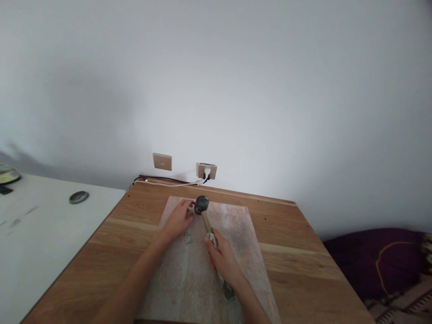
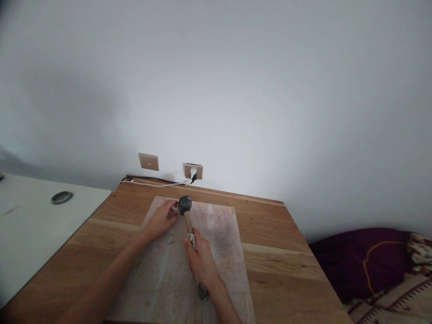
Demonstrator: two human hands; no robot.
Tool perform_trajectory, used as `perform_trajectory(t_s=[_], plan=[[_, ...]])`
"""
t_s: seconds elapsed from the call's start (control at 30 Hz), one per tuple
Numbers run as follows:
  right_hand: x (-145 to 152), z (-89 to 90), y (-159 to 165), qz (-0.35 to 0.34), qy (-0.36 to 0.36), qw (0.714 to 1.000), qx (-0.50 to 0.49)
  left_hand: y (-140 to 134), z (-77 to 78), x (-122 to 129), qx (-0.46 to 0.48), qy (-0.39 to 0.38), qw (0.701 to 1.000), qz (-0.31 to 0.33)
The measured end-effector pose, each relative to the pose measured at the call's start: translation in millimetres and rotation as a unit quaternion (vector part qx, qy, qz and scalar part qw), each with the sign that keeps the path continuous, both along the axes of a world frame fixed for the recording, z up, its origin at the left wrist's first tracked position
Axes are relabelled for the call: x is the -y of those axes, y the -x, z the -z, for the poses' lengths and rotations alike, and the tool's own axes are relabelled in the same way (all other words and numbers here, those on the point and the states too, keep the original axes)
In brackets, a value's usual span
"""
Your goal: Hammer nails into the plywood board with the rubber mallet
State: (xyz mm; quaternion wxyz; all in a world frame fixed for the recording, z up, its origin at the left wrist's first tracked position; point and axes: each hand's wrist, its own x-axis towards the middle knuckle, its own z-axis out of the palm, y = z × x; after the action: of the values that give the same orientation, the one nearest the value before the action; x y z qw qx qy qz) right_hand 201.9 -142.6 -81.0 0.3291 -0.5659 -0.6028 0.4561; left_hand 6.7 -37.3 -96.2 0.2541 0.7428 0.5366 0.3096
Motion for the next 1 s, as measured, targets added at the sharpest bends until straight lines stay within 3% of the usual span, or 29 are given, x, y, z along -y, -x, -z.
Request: perform_trajectory(t_s=[0.2,0.3,0.53,0.67,0.83,1.0], plan=[[9,2.0,-3,0.011,0.008,0.999,-0.04,20,-15.6,41,-0.118,0.058,0.988,0.081],[15,1.6,-7,0.018,0.016,0.999,-0.041,23,-16.0,47,-0.135,0.065,0.985,0.089],[23,3.5,-17,0.054,0.012,0.998,-0.041,20,-13.6,11,-0.114,0.057,0.992,0.013],[26,5.9,-21,0.06,0.017,0.997,-0.042,19,-11.5,-11,-0.128,0.022,0.991,0.036],[28,9.1,-24,0.065,0.011,0.997,-0.038,15,-12.3,-14,-0.19,-0.008,0.981,0.045],[29,9.2,-22,0.068,0.017,0.997,-0.036,12,-22.9,-10,-0.234,-0.022,0.971,0.049]])
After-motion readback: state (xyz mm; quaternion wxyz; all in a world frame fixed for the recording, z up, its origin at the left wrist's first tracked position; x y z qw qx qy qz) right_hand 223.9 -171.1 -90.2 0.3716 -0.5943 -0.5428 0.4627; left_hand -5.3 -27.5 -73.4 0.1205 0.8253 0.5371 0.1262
